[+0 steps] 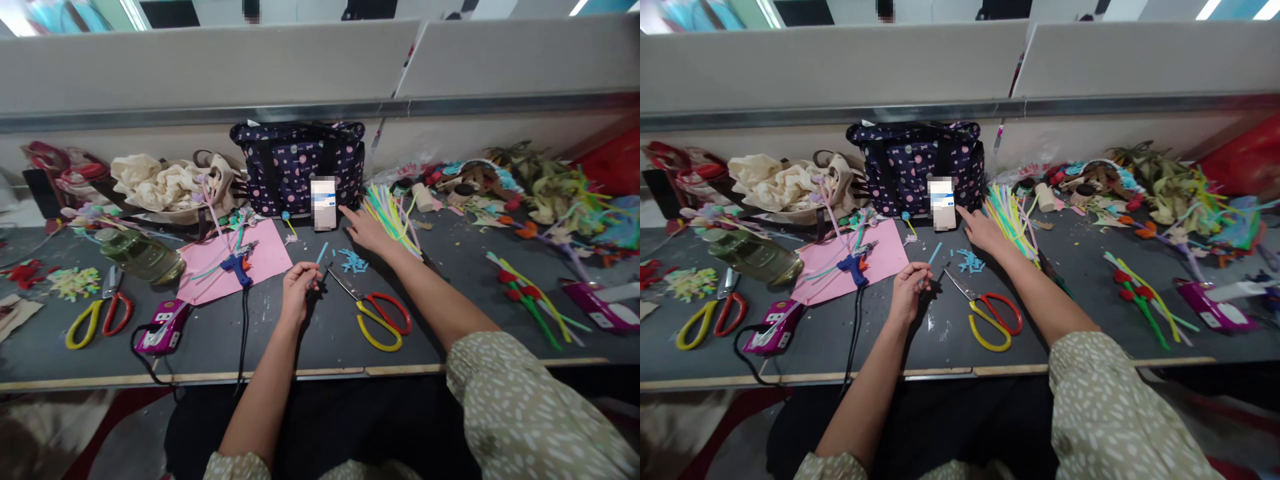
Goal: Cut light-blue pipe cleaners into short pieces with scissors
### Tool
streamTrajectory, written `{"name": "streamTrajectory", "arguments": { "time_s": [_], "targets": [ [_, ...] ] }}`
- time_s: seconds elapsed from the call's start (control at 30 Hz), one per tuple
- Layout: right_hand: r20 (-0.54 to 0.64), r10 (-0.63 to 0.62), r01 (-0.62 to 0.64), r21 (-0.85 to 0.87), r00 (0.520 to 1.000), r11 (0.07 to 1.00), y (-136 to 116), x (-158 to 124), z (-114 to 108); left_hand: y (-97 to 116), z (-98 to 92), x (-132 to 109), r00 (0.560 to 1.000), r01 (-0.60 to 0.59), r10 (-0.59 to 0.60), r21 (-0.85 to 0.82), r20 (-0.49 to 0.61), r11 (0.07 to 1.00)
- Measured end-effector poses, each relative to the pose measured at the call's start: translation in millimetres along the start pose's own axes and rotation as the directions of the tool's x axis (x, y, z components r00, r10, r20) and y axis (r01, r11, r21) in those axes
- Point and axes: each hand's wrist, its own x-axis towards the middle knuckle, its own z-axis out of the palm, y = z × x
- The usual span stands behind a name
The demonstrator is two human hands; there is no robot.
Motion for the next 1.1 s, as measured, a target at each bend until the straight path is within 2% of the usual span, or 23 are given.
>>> {"name": "streamTrajectory", "arguments": {
  "time_s": [0.1,0.43,0.6,0.7,0.83,0.97,1.1],
  "targets": [
    [0.038,0.005,-0.004,-0.032,0.999,0.999,-6.4,7.2,-0.6,0.7,-0.1,-0.3,1.0,0.003,-0.002,0.003,-0.007,1.0],
    [0.05,0.03,-0.028,-0.044,0.998,0.999,-18.9,15.0,-4.0,5.5,4.3,-3.0,1.0,0.027,-0.027,0.003,-0.012,1.0],
    [-0.006,0.022,-0.022,0.004,1.0,1.0,-19.3,8.4,-5.4,3.8,1.9,-2.8,1.0,0.02,-0.02,0.001,-0.016,1.0],
    [-0.066,0.01,-0.004,0.088,0.998,0.996,-15.7,-16.6,-7.7,4.2,1.8,-3.5,1.0,0.014,-0.014,-0.002,-0.018,1.0],
    [-0.081,0.03,-0.013,0.205,0.996,0.979,-12.9,-77.0,-14.3,5.1,3.4,-4.0,1.0,-0.004,0.004,-0.015,-0.01,1.0],
    [0.013,-0.034,0.029,0.27,0.999,0.962,-21.3,-143.7,-19.8,4.6,3.7,-3.5,0.999,-0.031,0.031,-0.025,-0.013,0.999],
    [0.092,-0.085,0.055,0.291,0.992,0.955,-36.0,-191.9,-17.0,2.4,2.4,-2.7,0.998,-0.069,0.069,0.008,0.013,0.998]
  ]
}}
